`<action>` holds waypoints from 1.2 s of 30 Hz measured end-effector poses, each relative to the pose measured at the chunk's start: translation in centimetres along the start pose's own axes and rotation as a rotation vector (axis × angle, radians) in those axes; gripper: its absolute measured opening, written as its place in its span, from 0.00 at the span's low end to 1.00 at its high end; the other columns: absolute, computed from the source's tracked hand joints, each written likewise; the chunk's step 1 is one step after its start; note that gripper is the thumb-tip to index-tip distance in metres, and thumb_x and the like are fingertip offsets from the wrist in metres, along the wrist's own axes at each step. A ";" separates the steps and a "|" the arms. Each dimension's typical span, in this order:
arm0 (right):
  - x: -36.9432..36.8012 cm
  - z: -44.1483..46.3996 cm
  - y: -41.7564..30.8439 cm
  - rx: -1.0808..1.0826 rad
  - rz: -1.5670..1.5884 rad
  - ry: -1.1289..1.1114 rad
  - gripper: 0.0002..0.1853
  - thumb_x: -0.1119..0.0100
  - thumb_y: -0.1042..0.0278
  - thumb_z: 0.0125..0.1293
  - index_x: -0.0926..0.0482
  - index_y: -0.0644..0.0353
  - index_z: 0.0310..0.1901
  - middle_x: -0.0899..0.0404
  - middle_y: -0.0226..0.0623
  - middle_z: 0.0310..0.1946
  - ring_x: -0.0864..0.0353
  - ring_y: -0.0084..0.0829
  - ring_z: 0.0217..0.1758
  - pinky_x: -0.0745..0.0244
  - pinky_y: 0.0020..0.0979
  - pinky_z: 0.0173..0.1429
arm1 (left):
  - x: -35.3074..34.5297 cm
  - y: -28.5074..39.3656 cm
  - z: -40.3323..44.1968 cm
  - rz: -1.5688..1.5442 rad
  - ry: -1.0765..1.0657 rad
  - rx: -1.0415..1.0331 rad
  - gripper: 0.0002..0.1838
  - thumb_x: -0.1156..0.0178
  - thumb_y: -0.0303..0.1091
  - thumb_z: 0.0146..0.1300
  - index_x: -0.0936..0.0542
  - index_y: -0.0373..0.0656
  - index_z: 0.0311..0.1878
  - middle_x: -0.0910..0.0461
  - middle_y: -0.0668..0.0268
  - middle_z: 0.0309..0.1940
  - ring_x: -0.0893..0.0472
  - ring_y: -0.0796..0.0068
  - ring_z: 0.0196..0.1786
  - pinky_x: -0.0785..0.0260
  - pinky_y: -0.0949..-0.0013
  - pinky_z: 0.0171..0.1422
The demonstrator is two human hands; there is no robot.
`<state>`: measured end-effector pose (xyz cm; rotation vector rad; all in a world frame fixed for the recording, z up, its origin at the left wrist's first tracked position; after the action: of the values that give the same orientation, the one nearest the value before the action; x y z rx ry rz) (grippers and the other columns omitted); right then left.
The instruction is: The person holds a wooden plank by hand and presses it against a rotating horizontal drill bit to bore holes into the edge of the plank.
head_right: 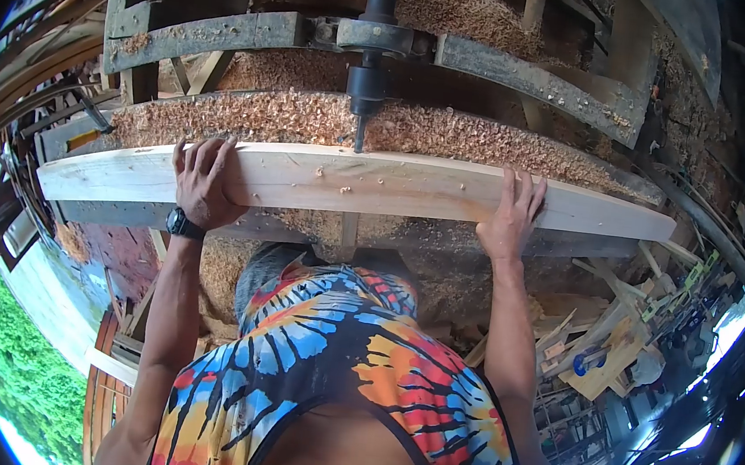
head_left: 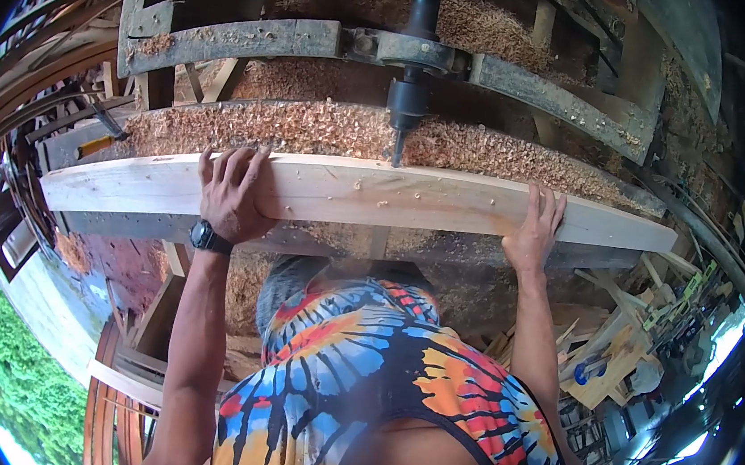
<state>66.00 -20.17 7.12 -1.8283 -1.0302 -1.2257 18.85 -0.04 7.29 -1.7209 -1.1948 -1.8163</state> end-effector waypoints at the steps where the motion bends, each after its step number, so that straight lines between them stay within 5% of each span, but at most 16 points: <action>1: 0.0 0.1 0.1 -0.002 -0.004 -0.003 0.58 0.26 0.85 0.42 0.34 0.45 0.80 0.37 0.40 0.78 0.50 0.67 0.88 0.49 0.71 0.87 | 0.0 0.0 0.1 -0.002 0.000 0.000 0.61 0.14 0.49 0.32 0.26 0.52 0.78 0.22 0.59 0.67 0.24 0.52 0.72 0.53 0.34 0.87; 15: 0.3 1.3 -0.1 -0.019 -0.043 -0.011 0.57 0.30 0.84 0.46 0.36 0.42 0.82 0.37 0.41 0.77 0.50 0.69 0.87 0.46 0.77 0.84 | 0.5 -0.2 1.6 0.001 0.019 -0.021 0.60 0.14 0.47 0.32 0.25 0.50 0.77 0.22 0.57 0.67 0.24 0.51 0.72 0.51 0.35 0.87; 32: -1.1 0.5 0.6 -0.045 -0.052 0.087 0.52 0.32 0.85 0.49 0.32 0.44 0.80 0.35 0.41 0.82 0.49 0.60 0.90 0.45 0.57 0.91 | 0.2 0.6 0.3 -0.010 0.043 0.014 0.66 0.09 0.47 0.25 0.27 0.48 0.77 0.22 0.58 0.67 0.27 0.51 0.73 0.50 0.38 0.87; 36: -2.7 -2.5 1.6 -0.002 0.025 0.100 0.52 0.33 0.86 0.47 0.31 0.43 0.79 0.36 0.41 0.82 0.49 0.61 0.90 0.49 0.63 0.91 | -0.8 1.6 -3.7 -0.029 0.060 0.030 0.66 0.10 0.45 0.25 0.27 0.49 0.77 0.23 0.59 0.67 0.26 0.52 0.73 0.51 0.37 0.87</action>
<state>65.80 -23.64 5.19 -1.7578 -0.9478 -1.2904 17.85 -4.04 7.40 -1.6292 -1.2224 -1.8433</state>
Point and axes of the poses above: each hand's wrist, its own z-axis towards the middle knuckle, its own x-axis out of the back of the hand, y = z × x, the point moved 5 cm from there along z, towards the middle knuckle
